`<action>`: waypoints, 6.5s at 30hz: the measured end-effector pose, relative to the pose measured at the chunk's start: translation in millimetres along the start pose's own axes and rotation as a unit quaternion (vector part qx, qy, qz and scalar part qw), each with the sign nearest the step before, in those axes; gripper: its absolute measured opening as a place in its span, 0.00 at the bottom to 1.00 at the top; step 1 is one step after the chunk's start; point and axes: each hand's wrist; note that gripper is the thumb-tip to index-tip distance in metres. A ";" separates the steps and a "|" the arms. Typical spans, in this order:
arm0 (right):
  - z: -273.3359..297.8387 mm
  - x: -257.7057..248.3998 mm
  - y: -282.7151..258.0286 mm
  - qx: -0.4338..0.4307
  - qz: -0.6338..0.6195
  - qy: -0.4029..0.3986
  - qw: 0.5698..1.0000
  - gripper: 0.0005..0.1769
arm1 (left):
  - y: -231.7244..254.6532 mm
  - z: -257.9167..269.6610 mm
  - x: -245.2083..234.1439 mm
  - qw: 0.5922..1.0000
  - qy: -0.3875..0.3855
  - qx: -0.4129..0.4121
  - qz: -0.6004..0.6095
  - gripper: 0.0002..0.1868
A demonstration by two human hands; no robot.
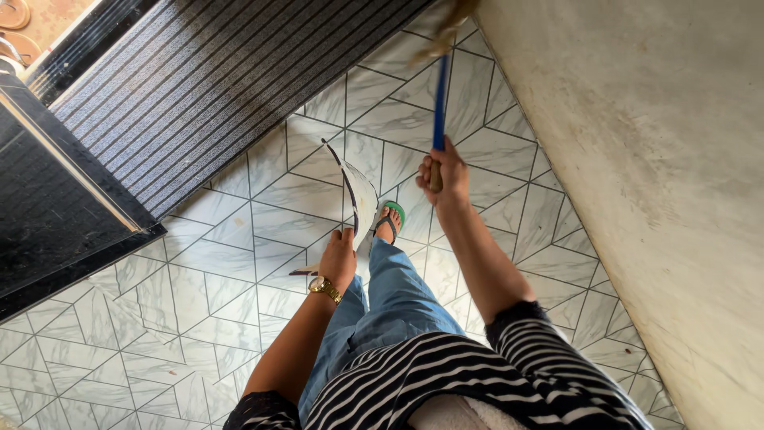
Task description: The person sweeps the floor using a broom, moving shoes and a small rug to reach different areas of the tiled surface.
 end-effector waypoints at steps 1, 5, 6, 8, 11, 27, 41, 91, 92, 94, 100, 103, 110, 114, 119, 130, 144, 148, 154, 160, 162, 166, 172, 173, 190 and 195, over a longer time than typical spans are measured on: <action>-4.6 -5.1 1.6 0.010 -0.007 0.005 1.000 0.08 | 2.6 1.8 1.3 1.000 0.005 0.005 0.004 0.22; -92.3 -4.9 -34.8 0.031 -0.087 0.066 0.993 0.12 | 11.0 -10.2 1.1 1.000 -0.013 0.006 0.007 0.24; -104.4 -5.8 -36.5 0.034 -0.117 0.063 0.991 0.13 | 13.2 -13.2 0.8 1.000 -0.008 0.007 0.014 0.24; -95.1 -7.2 -14.2 0.016 -0.172 0.057 0.983 0.15 | 14.5 -8.0 -2.5 1.000 -0.009 -0.001 0.016 0.24; -8.9 2.3 23.2 -0.052 -0.157 -0.002 0.986 0.11 | 20.1 -14.2 -1.0 1.000 -0.014 0.001 0.009 0.24; -104.3 -206.8 -45.9 0.022 -0.425 0.148 0.893 0.11 | 9.1 -30.7 -3.5 0.996 -0.051 0.075 -0.002 0.20; 9.2 -35.6 124.7 -0.054 -0.178 0.023 0.982 0.06 | -32.1 9.3 -2.1 0.988 -0.056 0.143 -0.011 0.19; 138.7 -428.8 294.2 -0.107 -0.284 0.311 0.901 0.08 | -149.9 51.6 -120.9 0.968 0.088 0.212 0.106 0.23; 142.9 -418.4 293.6 -0.117 -0.284 0.292 0.906 0.09 | -156.2 48.0 -125.4 0.965 0.106 0.217 0.107 0.23; 151.5 -396.2 289.4 -0.117 -0.265 0.279 0.915 0.08 | -181.8 33.6 -135.8 0.957 0.142 0.226 0.110 0.23; 183.9 -330.5 274.5 -0.107 -0.191 0.205 0.954 0.14 | -292.6 -13.0 -179.2 0.966 0.243 0.067 -0.060 0.27; 201.2 -289.0 278.8 -0.101 -0.122 0.165 0.973 0.16 | -333.5 2.8 -195.8 0.952 0.219 -0.118 -0.179 0.28; 260.2 -209.1 304.9 -0.026 -0.011 0.087 0.996 0.23 | -397.7 146.0 -71.9 0.981 0.080 0.008 -0.177 0.21; 278.6 -176.1 297.8 0.029 0.058 0.029 0.997 0.27 | -389.1 249.9 -34.9 0.975 -0.150 -0.151 -0.069 0.25; 263.1 -142.3 275.0 0.109 0.149 -0.072 0.980 0.28 | -377.3 298.0 -20.7 0.958 -0.161 -0.235 0.009 0.24; 184.0 -86.9 265.6 0.203 0.336 -0.089 0.915 0.24 | -305.7 252.5 13.1 0.950 0.056 -0.268 0.149 0.21; 83.6 -143.7 152.3 0.052 0.177 0.130 0.974 0.08 | -294.0 220.2 -25.8 0.956 0.030 -0.280 0.077 0.21; 126.5 -107.1 180.7 -0.015 0.192 0.041 0.980 0.08 | -288.3 182.9 -24.3 0.952 0.055 -0.260 0.150 0.19; 179.6 -9.0 259.2 0.099 0.344 -0.035 0.933 0.27 | -254.9 95.6 -38.0 0.960 0.056 -0.134 0.238 0.18; 105.0 95.3 386.0 0.350 0.296 -0.193 0.867 0.12 | -274.3 38.5 -73.0 0.979 -0.027 -0.032 0.202 0.16; 77.7 155.0 410.6 0.333 0.382 -0.096 0.857 0.08 | -284.7 23.8 -91.7 0.992 -0.005 0.061 0.110 0.13; 2.4 201.5 346.6 0.302 0.230 -0.144 0.914 0.16 | -301.4 0.2 -120.4 0.990 -0.059 -0.087 0.097 0.18; -42.0 152.4 187.5 0.072 0.053 0.073 0.993 0.17 | -309.6 -25.1 -144.0 0.990 -0.062 -0.087 0.095 0.17; -33.0 153.8 200.1 0.023 0.078 0.084 0.993 0.21 | -311.3 -28.7 -142.0 0.990 -0.062 -0.079 0.094 0.17; -55.2 356.6 307.4 0.116 0.445 -0.243 0.854 0.08 | -259.7 -41.2 -86.6 0.984 -0.055 -0.140 0.096 0.17; -162.8 388.4 81.1 0.080 0.165 -0.130 0.974 0.16 | -231.0 -60.1 -60.7 0.985 -0.009 -0.106 0.135 0.18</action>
Point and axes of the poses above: each hand's wrist, its own z-axis away from the middle knuckle, its own x-axis out of the palm, y = z × x, and after that the axes turned 14 degrees about y, right-handed
